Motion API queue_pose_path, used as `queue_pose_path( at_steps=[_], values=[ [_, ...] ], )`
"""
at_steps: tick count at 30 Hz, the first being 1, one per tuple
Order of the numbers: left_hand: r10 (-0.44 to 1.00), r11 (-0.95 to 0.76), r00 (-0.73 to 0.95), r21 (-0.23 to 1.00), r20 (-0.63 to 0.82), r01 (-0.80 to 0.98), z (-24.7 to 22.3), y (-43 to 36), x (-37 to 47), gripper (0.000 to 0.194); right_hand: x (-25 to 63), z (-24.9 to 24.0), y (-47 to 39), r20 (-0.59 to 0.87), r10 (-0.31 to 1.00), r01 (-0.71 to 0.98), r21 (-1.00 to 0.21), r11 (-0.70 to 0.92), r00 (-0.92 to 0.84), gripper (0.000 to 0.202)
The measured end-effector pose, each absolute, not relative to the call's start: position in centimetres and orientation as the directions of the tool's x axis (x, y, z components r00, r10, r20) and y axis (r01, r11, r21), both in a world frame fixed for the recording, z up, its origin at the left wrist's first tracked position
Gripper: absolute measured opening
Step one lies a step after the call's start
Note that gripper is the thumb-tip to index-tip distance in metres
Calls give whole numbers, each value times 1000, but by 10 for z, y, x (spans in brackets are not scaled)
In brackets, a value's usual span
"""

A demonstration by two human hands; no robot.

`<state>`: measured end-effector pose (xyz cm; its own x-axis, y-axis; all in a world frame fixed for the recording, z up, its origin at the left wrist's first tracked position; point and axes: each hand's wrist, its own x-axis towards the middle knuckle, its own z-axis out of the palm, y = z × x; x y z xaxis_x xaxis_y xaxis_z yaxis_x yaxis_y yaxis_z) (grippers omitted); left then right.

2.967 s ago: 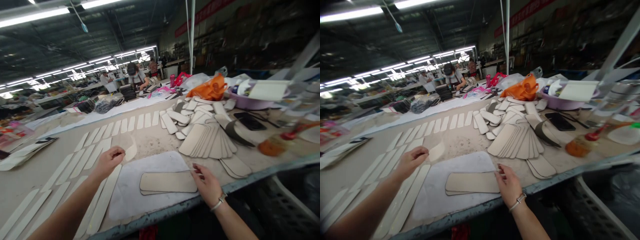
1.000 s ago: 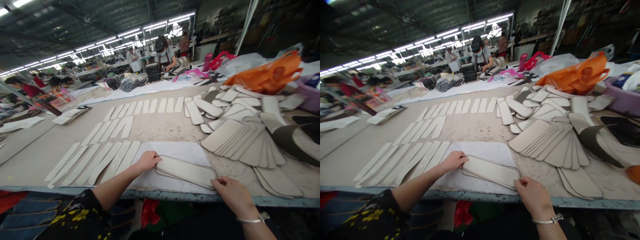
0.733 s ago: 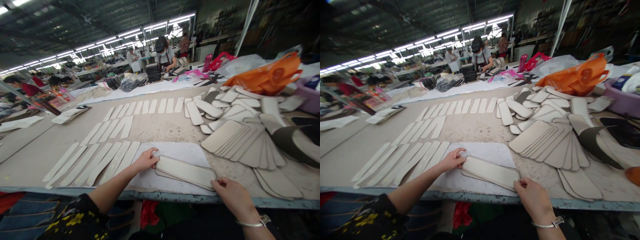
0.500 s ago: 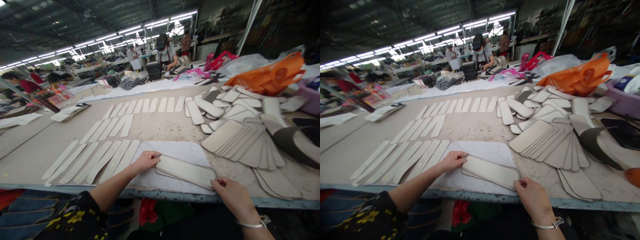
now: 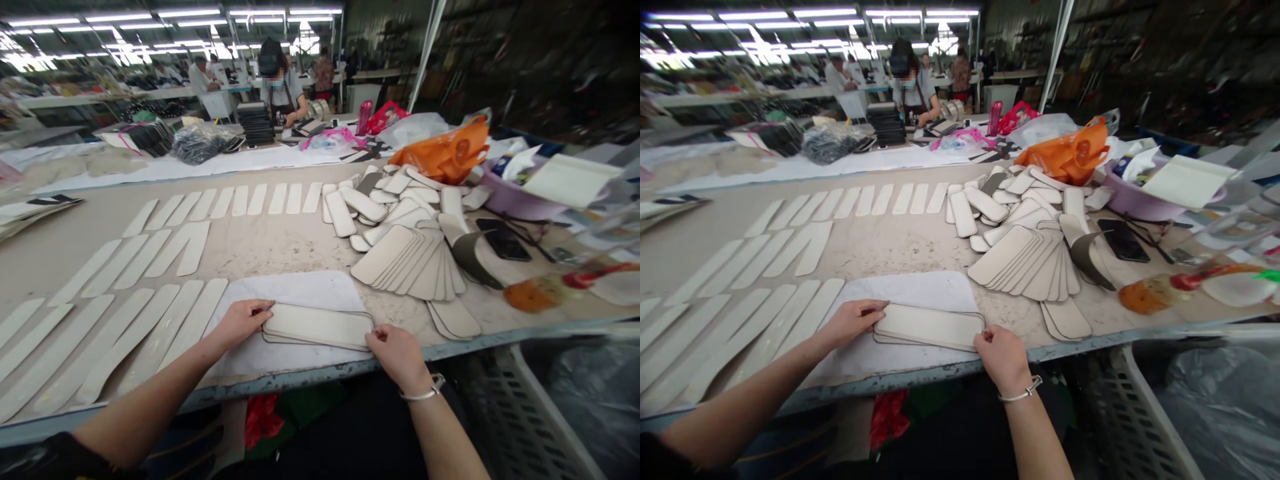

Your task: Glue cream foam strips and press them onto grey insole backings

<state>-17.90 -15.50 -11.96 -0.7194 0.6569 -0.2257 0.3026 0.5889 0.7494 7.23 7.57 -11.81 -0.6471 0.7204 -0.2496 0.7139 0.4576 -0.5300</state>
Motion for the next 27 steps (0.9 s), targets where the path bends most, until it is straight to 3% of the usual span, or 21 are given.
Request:
queue_pose_path(
  at_steps=[6, 13, 19, 27],
  values=[
    [700, 587, -690, 698, -184, 410, -114, -155, -174, 38, 72, -117, 75, -243, 718, 705, -542, 457, -652, 18],
    [682, 598, -710, 695, -178, 399, -120, -157, -175, 36, 71, -117, 74, -263, 716, 719, -523, 458, -647, 18],
    [701, 614, -703, 600, -117, 513, -109, -157, -171, 28, 72, -115, 74, -282, 702, 718, -523, 459, -654, 20],
    [692, 648, -708, 554, -142, 522, -101, -168, -158, 18, 70, -112, 73, -303, 684, 723, -497, 480, -663, 20]
  ],
)
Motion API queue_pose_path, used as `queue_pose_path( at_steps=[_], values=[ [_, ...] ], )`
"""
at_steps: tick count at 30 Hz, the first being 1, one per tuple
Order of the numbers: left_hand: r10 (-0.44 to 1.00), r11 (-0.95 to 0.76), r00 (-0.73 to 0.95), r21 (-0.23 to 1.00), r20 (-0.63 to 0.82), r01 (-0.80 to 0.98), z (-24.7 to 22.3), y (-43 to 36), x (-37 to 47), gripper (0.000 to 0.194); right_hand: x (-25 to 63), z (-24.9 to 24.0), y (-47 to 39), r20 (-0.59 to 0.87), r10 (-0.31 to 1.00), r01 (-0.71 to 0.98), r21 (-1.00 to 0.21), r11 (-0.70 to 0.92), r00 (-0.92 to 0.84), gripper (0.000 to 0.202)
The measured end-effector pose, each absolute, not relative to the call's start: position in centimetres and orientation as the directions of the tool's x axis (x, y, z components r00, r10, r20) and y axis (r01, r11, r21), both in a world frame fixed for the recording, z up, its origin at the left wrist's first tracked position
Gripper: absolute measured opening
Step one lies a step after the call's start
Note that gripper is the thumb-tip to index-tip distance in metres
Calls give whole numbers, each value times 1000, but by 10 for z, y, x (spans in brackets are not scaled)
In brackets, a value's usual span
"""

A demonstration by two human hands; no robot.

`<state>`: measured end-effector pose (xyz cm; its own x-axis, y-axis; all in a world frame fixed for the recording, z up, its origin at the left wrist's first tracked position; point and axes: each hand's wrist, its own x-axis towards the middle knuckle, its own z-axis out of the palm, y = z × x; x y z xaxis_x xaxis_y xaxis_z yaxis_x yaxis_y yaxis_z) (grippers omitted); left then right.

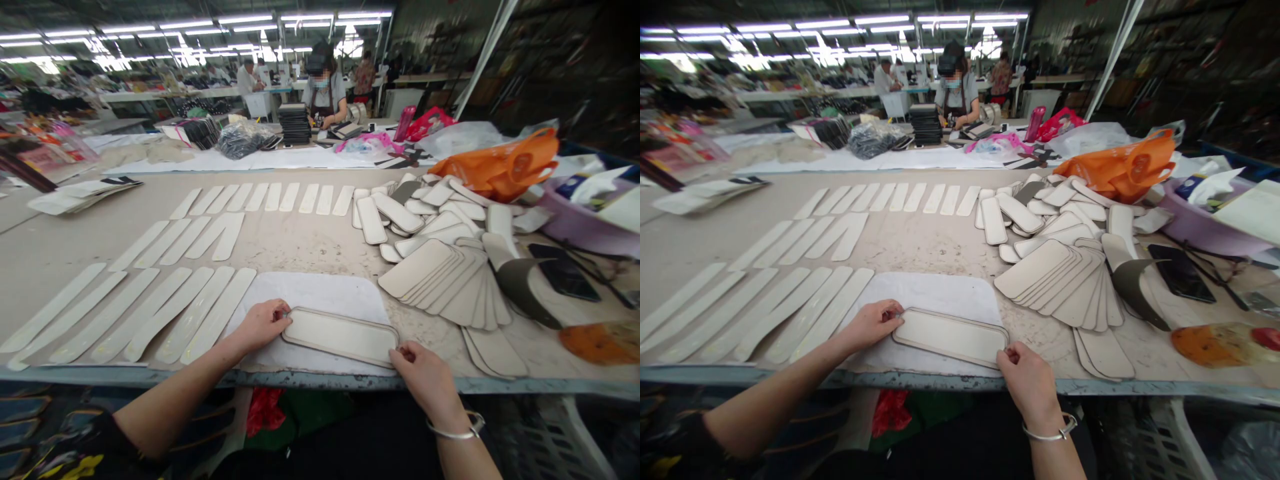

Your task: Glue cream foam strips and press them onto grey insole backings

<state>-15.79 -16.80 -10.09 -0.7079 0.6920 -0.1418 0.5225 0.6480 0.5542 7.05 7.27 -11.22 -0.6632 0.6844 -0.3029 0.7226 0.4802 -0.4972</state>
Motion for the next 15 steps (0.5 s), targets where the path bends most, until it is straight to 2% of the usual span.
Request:
queue_pose_path(
  at_steps=[6, 15],
  values=[
    [691, 646, -701, 584, -175, 491, -104, -168, -165, 15, 71, -113, 72, -321, 674, 731, -465, 499, -665, 22],
    [691, 657, -701, 556, -175, 509, -107, -167, -166, 13, 70, -113, 73, -320, 661, 721, -461, 517, -679, 24]
  ],
)
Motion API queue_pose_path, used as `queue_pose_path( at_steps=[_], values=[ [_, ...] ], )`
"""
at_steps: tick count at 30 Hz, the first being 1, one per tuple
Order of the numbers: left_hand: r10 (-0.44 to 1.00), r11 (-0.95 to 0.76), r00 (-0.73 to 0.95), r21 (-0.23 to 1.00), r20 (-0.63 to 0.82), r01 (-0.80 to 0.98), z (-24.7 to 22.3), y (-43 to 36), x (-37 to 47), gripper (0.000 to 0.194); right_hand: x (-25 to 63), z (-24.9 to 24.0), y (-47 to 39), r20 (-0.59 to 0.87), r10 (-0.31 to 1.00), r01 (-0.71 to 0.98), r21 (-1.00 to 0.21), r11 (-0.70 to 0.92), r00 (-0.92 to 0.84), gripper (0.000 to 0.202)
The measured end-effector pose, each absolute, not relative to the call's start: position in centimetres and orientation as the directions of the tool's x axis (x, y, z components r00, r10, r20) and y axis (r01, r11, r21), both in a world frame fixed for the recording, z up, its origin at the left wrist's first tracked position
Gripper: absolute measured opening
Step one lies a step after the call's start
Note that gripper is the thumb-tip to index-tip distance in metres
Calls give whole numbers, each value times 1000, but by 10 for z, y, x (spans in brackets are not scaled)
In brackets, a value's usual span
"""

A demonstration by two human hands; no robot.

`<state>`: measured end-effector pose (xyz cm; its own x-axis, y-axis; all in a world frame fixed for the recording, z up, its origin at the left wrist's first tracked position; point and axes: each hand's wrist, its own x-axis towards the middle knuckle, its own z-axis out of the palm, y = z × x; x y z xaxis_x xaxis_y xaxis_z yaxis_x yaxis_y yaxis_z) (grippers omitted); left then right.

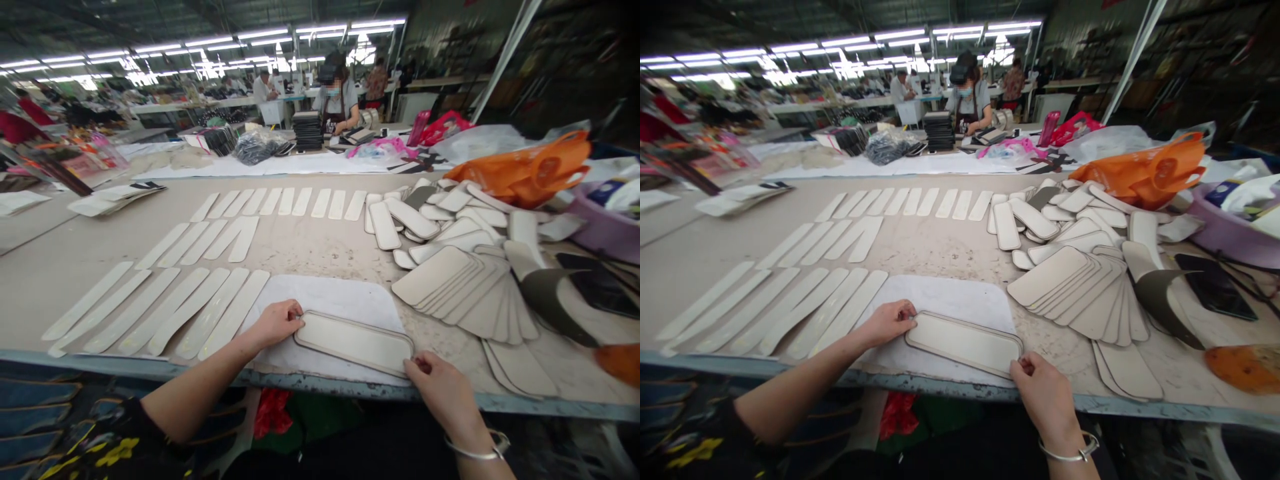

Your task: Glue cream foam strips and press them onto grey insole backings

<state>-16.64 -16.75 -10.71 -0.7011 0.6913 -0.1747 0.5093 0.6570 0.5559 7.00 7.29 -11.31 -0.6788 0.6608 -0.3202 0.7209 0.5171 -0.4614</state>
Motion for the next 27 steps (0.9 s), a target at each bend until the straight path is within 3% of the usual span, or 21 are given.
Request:
queue_pose_path(
  at_steps=[5, 8, 11, 13, 16, 20, 22, 24, 27],
  values=[
    [671, 625, -737, 594, -76, 507, -108, -175, -160, 17, 71, -114, 74, -316, 660, 719, -454, 526, -682, 23],
    [638, 560, -760, 602, 123, 569, -111, -185, -152, 14, 71, -115, 73, -300, 664, 716, -445, 538, -685, 23],
    [735, 400, -586, 480, 340, 781, -114, -190, -139, 24, 70, -115, 70, -278, 682, 720, -445, 532, -676, 20],
    [862, 261, -379, 346, 337, 901, -118, -189, -131, 35, 70, -115, 68, -256, 698, 720, -456, 522, -668, 18],
    [962, 130, -173, 201, 213, 971, -127, -185, -124, 47, 72, -114, 69, -222, 721, 729, -433, 530, -656, 18],
    [969, 106, -132, 132, 208, 986, -139, -183, -127, 46, 77, -106, 67, -205, 772, 786, -320, 528, -602, 24],
    [967, 90, -119, 133, 226, 987, -143, -183, -129, 46, 75, -99, 55, -111, 769, 759, -303, 577, -629, 30],
    [966, 78, -109, 135, 234, 988, -145, -184, -130, 47, 67, -93, 33, 28, 677, 633, -328, 701, -735, 42],
    [963, 83, -108, 109, 245, 990, -148, -184, -130, 50, 47, -92, -8, 119, 369, 294, -406, 865, -922, 66]
  ],
)
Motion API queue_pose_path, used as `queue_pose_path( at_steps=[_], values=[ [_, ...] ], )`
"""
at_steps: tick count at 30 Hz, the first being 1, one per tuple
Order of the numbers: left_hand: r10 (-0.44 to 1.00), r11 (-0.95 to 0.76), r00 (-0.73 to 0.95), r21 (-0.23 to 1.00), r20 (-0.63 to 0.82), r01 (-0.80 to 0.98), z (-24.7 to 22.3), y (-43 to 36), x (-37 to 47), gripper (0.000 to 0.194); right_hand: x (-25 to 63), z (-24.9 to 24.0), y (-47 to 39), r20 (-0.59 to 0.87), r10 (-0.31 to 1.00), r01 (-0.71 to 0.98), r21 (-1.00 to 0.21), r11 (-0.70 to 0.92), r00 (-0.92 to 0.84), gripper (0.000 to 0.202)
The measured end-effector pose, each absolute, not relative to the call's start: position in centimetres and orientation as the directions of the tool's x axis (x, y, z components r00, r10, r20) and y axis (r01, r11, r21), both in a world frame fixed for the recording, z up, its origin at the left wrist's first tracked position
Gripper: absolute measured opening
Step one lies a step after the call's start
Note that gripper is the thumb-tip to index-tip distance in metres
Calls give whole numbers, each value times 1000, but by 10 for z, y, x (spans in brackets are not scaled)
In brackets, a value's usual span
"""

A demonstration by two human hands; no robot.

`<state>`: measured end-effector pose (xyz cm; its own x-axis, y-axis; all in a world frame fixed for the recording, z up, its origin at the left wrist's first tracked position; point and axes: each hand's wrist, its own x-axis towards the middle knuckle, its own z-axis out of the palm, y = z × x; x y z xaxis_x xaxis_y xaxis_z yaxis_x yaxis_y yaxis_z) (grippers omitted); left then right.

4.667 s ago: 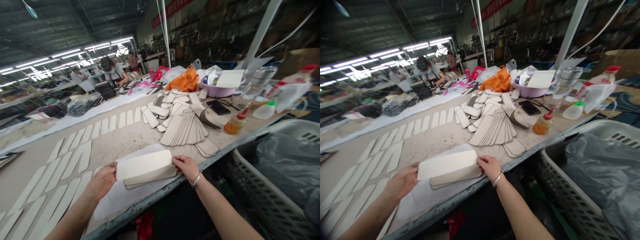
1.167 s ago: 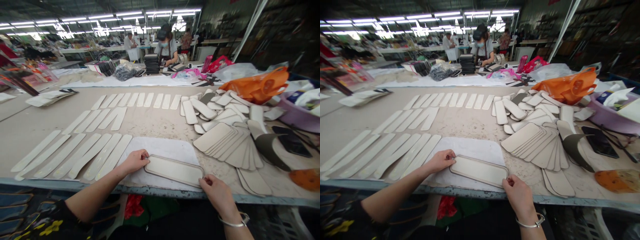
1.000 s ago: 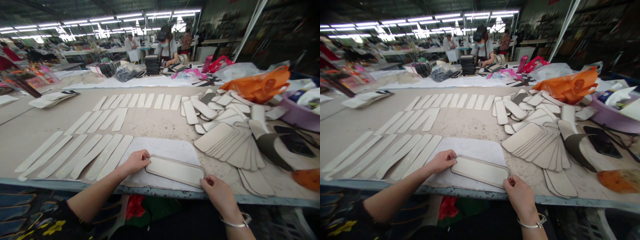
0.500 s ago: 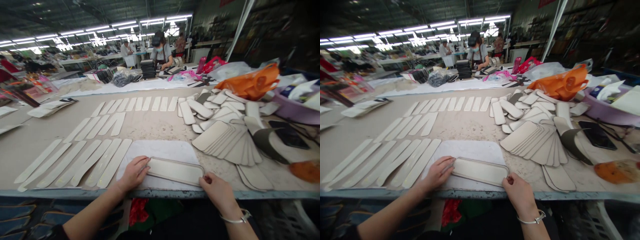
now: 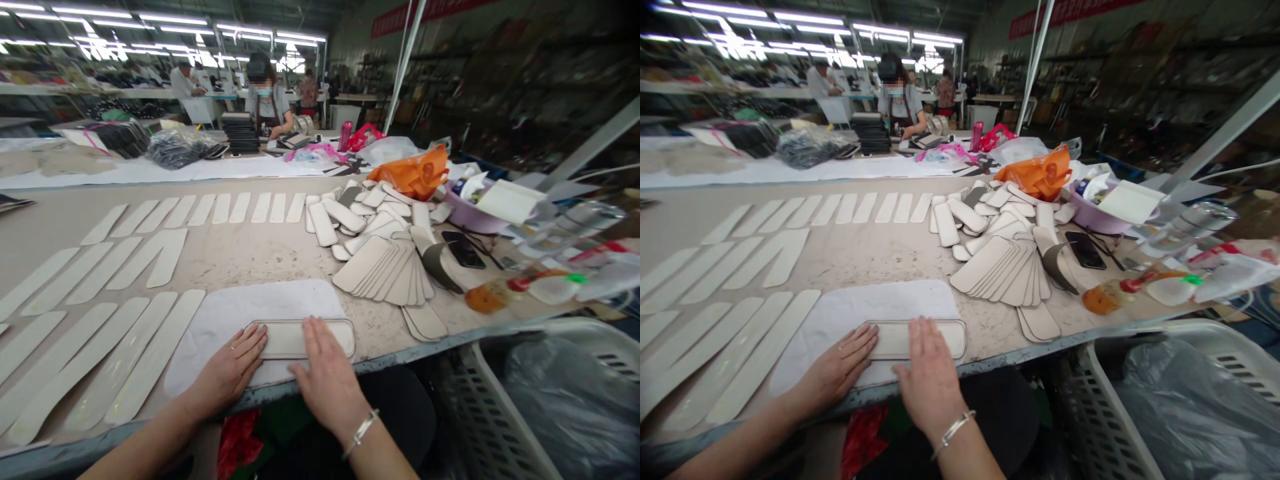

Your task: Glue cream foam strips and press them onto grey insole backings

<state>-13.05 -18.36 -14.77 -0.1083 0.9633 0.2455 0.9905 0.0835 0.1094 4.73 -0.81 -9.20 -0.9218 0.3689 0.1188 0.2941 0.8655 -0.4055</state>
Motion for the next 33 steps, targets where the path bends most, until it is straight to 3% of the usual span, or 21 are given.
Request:
queue_pose_path(
  at_steps=[3, 5, 9, 13, 20, 25, 28, 33],
  values=[
    [962, 80, -98, 79, 256, 994, -149, -183, -131, 51, 31, -102, -30, 91, 158, 95, -485, 869, -983, 72],
    [963, 72, -88, 68, 255, 995, -148, -184, -132, 51, 31, -110, -24, 20, 134, 105, -509, 854, -991, 74],
    [972, 92, -102, 57, 211, 994, -145, -184, -132, 49, 57, -118, 18, -142, 266, 302, -438, 847, -953, 83],
    [979, 119, -131, 85, 155, 989, -144, -187, -133, 52, 82, -118, 47, -202, 403, 450, -335, 828, -893, 81],
    [938, 259, -292, 182, 187, 949, -118, -179, -121, 60, 81, -137, 39, -50, 444, 435, -322, 841, -895, 82],
    [984, 162, -171, 137, 56, 977, -98, -139, -111, 75, 82, -137, 40, 0, 453, 422, -367, 829, -891, 80],
    [995, 96, -96, 114, -3, 989, -104, -124, -112, 73, 84, -132, 39, 7, 460, 419, -402, 814, -888, 80],
    [998, 48, -48, 6, 33, 999, -124, -121, -118, 70, 81, -127, 42, 54, 532, 448, -470, 760, -845, 77]
  ],
)
